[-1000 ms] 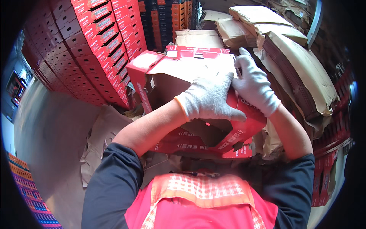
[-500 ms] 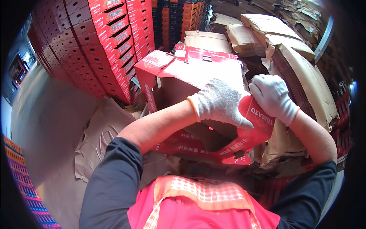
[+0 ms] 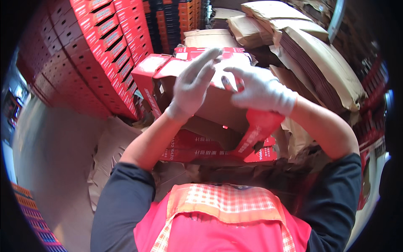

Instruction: The person repeatedly picks up flat cardboard sheets, folds them into red-labeled boxes, and stacks the finished boxes on the floor. The task continues throughout the clip with consistent folding and stacking actions.

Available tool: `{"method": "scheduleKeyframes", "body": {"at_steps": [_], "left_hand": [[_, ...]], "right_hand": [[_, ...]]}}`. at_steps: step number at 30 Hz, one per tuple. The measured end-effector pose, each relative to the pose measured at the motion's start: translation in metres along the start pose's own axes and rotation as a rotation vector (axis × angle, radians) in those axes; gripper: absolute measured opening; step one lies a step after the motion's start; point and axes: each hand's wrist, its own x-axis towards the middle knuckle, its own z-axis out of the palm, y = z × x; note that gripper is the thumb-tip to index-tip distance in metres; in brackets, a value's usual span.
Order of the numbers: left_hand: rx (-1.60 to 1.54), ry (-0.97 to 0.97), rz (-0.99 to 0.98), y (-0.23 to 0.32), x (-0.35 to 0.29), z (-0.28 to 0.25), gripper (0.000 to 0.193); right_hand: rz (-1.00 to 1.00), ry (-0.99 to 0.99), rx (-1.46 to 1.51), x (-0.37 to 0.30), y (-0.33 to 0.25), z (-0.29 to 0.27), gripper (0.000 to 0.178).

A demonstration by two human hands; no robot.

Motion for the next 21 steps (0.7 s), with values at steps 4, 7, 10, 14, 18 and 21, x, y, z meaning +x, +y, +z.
{"method": "scheduleKeyframes", "body": {"at_steps": [4, 7, 10, 14, 18, 21], "left_hand": [[0.713, -0.247, 0.201, 0.030, -0.074, -0.042, 0.033], [0.744, -0.042, 0.102, 0.051, -0.122, -0.059, 0.056], [0.627, 0.078, 0.039, 0.061, -0.113, -0.055, 0.083], [1.062, -0.670, 0.049, 0.053, -0.059, -0.006, 0.104], [0.963, -0.517, 0.254, 0.011, -0.039, 0.060, 0.093], [0.894, -0.415, 0.330, -0.017, -0.035, 0.094, 0.091]], "right_hand": [[0.236, 0.198, 0.353, 0.001, 0.068, -0.009, 0.072], [0.320, 0.352, 0.626, -0.026, 0.145, -0.003, 0.050], [0.613, 0.218, 1.597, -0.064, 0.177, 0.054, 0.024], [0.927, -0.326, 0.842, -0.099, 0.155, 0.187, 0.023], [0.595, 0.257, 0.897, -0.097, 0.186, 0.162, 0.019], [0.160, 0.831, 1.040, -0.086, 0.187, 0.072, 0.012]]}}
